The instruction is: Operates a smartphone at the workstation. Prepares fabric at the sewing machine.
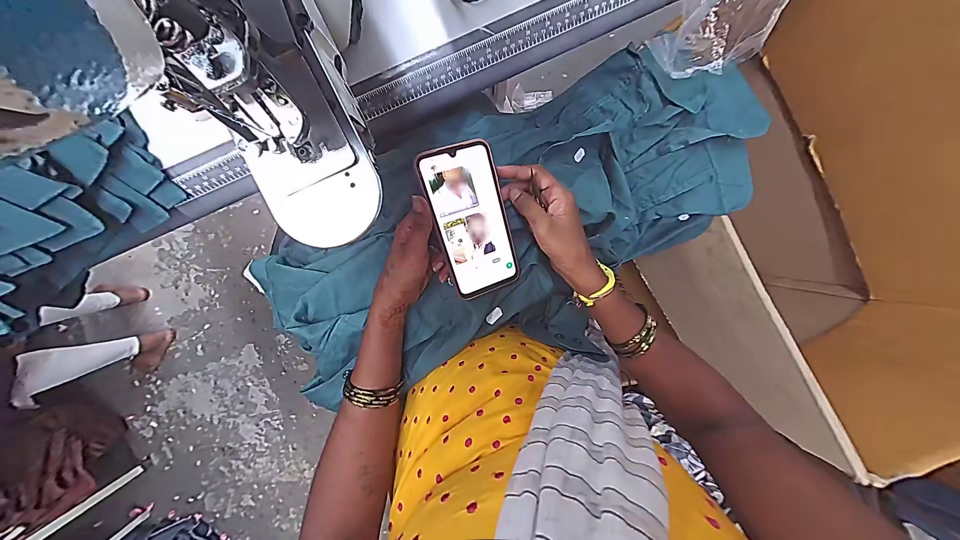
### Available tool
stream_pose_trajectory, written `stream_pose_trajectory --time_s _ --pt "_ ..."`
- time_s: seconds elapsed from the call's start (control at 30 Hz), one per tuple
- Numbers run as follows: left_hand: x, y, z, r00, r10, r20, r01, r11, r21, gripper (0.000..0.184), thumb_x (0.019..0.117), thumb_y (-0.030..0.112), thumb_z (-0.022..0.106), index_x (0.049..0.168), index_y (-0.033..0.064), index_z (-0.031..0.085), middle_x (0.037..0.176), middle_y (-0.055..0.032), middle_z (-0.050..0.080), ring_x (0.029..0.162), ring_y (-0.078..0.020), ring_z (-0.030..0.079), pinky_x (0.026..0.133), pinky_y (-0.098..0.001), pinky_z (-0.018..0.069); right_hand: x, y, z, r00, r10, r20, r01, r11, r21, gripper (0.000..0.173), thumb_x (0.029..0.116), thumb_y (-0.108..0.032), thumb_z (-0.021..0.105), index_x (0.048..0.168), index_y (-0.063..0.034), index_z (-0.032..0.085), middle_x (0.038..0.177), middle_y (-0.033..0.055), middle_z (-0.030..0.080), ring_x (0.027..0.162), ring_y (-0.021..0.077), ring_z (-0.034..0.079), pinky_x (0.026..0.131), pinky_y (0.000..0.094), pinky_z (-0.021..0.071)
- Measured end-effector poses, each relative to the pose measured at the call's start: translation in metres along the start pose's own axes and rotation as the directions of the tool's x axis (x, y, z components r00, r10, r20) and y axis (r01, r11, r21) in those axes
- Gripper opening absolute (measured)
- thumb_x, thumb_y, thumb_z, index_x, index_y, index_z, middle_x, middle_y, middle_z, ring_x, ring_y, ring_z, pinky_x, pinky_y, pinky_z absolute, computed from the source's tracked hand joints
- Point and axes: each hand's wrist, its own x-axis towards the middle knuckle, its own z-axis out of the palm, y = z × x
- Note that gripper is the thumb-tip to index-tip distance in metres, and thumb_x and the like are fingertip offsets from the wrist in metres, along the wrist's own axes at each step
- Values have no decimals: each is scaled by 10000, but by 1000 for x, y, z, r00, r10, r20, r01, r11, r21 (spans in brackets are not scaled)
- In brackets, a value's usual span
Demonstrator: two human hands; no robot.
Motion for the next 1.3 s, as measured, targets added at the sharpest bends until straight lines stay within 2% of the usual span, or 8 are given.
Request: stream_pose_trajectory --time_s 0.17,0.3,0.7,1.3 --pt "0 0 0 1000 -13 -10 13 1000 16 498 1081 543 248 1092 197 606 687 46 631 409 -4 475 367 -147 424 10 7 3 1000 -5 -30 4 999 -39 309 1060 -21 463 1345 -17 582 978 71 688 754 49 615 671 183 514" --pt "0 0 0 1000 -19 5 19 1000 6 509 1074 554 250 1093 192 607 662 46 615 404 -5 467 369 -147 422 3 -1 1 1000 2 -15 -3 999 -41 276 1064 -37 470 1313 -19 586 897 84 660 664 86 589 584 200 496" --pt "1 0 -2 1000 0 25 0 1000 -10 520 1067 566 262 1083 185 615 659 37 612 405 -10 468 369 -148 422 2 0 1 1000 -15 -13 14 999 -53 267 1060 -37 475 1300 -14 590 863 77 649 636 82 570 560 196 483" --pt "0 0 -1 1000 3 16 -2 1000 -10 504 1076 543 261 1097 181 610 691 36 638 414 -12 493 376 -150 440 1 3 1 1000 -6 -14 5 999 -40 281 1067 -44 460 1316 -17 587 927 86 664 694 86 601 606 202 508"
